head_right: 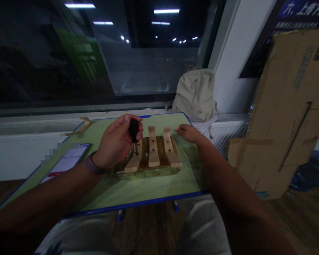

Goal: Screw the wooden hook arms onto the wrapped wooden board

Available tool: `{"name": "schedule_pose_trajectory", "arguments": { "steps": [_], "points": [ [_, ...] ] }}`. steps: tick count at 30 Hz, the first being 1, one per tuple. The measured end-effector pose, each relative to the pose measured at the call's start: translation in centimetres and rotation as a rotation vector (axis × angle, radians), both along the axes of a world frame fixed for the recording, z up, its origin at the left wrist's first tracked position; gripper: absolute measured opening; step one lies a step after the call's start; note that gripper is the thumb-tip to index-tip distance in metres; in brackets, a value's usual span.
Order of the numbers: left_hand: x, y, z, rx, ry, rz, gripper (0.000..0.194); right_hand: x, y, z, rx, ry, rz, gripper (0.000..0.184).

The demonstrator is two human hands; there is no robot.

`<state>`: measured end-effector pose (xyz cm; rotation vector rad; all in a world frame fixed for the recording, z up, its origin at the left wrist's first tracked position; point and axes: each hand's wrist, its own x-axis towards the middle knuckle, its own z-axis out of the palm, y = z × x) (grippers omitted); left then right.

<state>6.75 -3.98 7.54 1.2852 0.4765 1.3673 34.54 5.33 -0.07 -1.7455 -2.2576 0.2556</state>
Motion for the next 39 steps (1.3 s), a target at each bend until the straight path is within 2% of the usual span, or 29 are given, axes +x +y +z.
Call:
{"name": "schedule_pose_trajectory", "arguments": {
  "steps": [5,9,14,18,21,27,29,34,39],
  "points": [
    [0.1,0.3,-0.2,0.054,-0.015,-0.022,0.033,-0.2,-0.1,0.2,-0.006,-0.006,0.002,0.035],
    [-0.1,0.3,-0.1,0.018,0.028,0.012,0.027,-0.2,-0.2,0.3,-0.005,-0.005,0.001,0.036],
    [0.0,0.2,-0.2,0.014,-0.065,0.027,0.03,-0.2,-0.2,0.4,-0.001,-0.003,-0.002,0.036],
    [-0.1,0.2,0.0,0.058,0.017,0.022,0.031,-0.2,-0.2,0.3,-0.001,0.004,0.0,0.035],
    [-0.1,0.2,0.0,0.045,0.039,0.044,0.026,-0.2,-0.1,0.2,-0.004,0.009,0.0,0.036],
    [0.1,0.5,-0.6,0.063,-0.1,0.08,0.025,-0.2,-0.1,0.2,-0.007,0.013,-0.002,0.035],
    [0.1,0.5,-0.7,0.084,-0.073,0.095,0.028,-0.2,-0.1,0.2,-0.008,0.017,-0.001,0.035],
    [-0.1,0.4,-0.9,0.111,0.038,0.152,0.022,-0.1,0.0,0.3,-0.006,0.023,-0.002,0.034],
    [0.1,0.3,-1.0,0.08,-0.052,0.167,0.024,-0.1,0.2,0.2,-0.008,0.019,0.001,0.034]
  ]
}}
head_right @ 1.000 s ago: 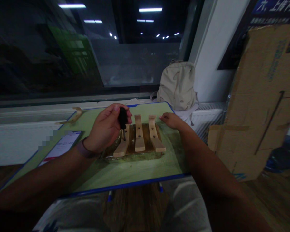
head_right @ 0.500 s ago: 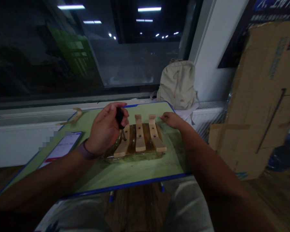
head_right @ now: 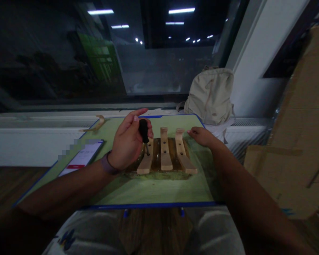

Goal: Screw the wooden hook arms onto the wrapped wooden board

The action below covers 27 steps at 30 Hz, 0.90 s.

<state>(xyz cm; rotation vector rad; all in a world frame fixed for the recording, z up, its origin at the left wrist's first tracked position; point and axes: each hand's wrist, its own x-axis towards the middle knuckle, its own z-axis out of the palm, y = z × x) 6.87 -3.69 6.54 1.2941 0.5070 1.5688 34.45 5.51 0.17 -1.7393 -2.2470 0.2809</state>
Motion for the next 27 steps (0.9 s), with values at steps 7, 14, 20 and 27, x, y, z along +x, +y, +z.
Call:
{"name": "schedule_pose_trajectory", "arguments": {
  "steps": [7,14,20,27],
  "points": [
    [-0.13,0.37,-0.27,0.1,0.059,0.04,0.021,-0.11,-0.14,0.15,-0.014,-0.005,-0.014,0.034],
    [0.0,-0.23,0.18,0.048,-0.017,0.011,0.028,-0.06,0.0,0.03,-0.009,-0.004,-0.025,0.033],
    [0.12,0.54,-0.31,0.071,-0.058,-0.001,0.028,0.12,0.07,-0.1,0.009,-0.003,-0.004,0.035],
    [0.09,0.01,0.22,-0.066,-0.005,-0.021,0.027,0.21,0.21,-0.33,0.009,-0.018,-0.003,0.036]
  ]
}}
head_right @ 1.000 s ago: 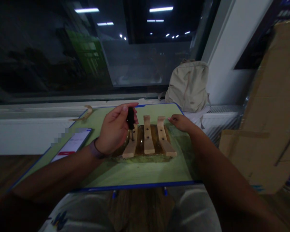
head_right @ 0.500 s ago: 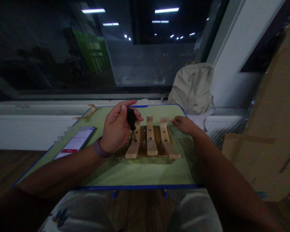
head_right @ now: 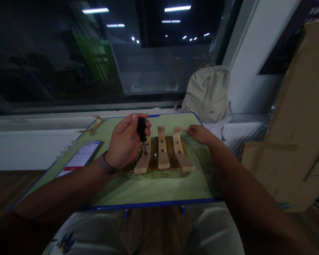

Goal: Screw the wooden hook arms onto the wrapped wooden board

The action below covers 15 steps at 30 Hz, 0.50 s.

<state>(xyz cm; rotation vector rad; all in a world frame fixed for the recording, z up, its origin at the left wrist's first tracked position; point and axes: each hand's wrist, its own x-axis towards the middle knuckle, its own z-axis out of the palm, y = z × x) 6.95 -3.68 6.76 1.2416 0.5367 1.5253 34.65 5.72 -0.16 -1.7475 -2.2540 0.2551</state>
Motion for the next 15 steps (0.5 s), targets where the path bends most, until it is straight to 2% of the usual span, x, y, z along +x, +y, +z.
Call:
{"name": "schedule_pose_trajectory", "arguments": {
  "steps": [6,11,15],
  "points": [
    [-0.07,0.2,-0.2,0.11,-0.002,0.01,0.03,0.04,-0.04,-0.17,-0.004,0.016,-0.006,0.035],
    [-0.18,0.06,0.37,0.01,0.022,-0.001,0.023,0.08,0.12,-0.43,0.001,0.029,-0.01,0.036],
    [-0.11,-0.28,0.18,-0.023,0.033,-0.012,0.027,0.14,0.16,-0.5,0.003,0.02,0.008,0.039]
  ]
}}
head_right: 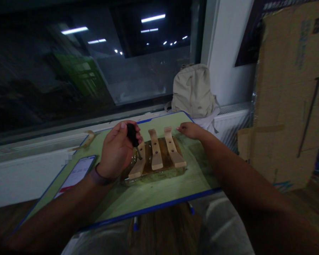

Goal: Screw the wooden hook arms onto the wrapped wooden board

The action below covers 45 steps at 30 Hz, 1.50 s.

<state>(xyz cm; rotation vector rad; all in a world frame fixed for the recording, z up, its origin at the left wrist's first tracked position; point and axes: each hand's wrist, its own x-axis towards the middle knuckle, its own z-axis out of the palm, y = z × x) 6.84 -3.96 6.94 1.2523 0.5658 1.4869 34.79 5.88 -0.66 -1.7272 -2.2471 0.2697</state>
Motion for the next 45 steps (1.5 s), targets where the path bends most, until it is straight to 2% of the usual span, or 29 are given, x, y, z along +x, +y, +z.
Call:
{"name": "schedule_pose_trajectory", "arguments": {
  "steps": [6,10,13,19,23,27,31,37,45],
  "points": [
    [0.1,0.6,-0.7,0.135,-0.022,0.048,0.024,0.0,0.0,0.1,-0.005,-0.005,0.001,0.042],
    [0.0,0.3,-0.2,0.115,0.017,0.045,0.025,0.0,0.0,0.0,-0.007,-0.002,-0.011,0.041],
    [0.1,-0.2,0.1,0.061,0.025,-0.007,0.027,0.0,-0.1,0.1,-0.006,0.002,-0.006,0.04],
    [0.1,0.3,-0.5,0.163,-0.044,0.012,0.026,-0.1,-0.1,0.1,-0.011,0.003,0.001,0.039],
    [-0.1,0.5,0.0,0.111,0.049,0.044,0.022,0.0,0.1,-0.1,-0.012,0.003,-0.015,0.039],
    [-0.1,-0.1,0.2,0.05,0.037,-0.022,0.027,0.2,0.2,-0.2,-0.021,0.004,-0.009,0.039],
    [0.1,0.0,-0.3,0.111,-0.038,-0.017,0.028,0.3,0.2,-0.3,-0.026,0.002,-0.015,0.041],
    [-0.1,0.4,-0.1,0.112,0.029,0.027,0.023,0.1,0.1,-0.1,-0.032,0.019,-0.029,0.04],
    [0.1,-0.2,0.1,0.015,0.009,-0.079,0.028,-0.1,-0.2,0.3,-0.042,0.054,-0.021,0.039]
  ]
}}
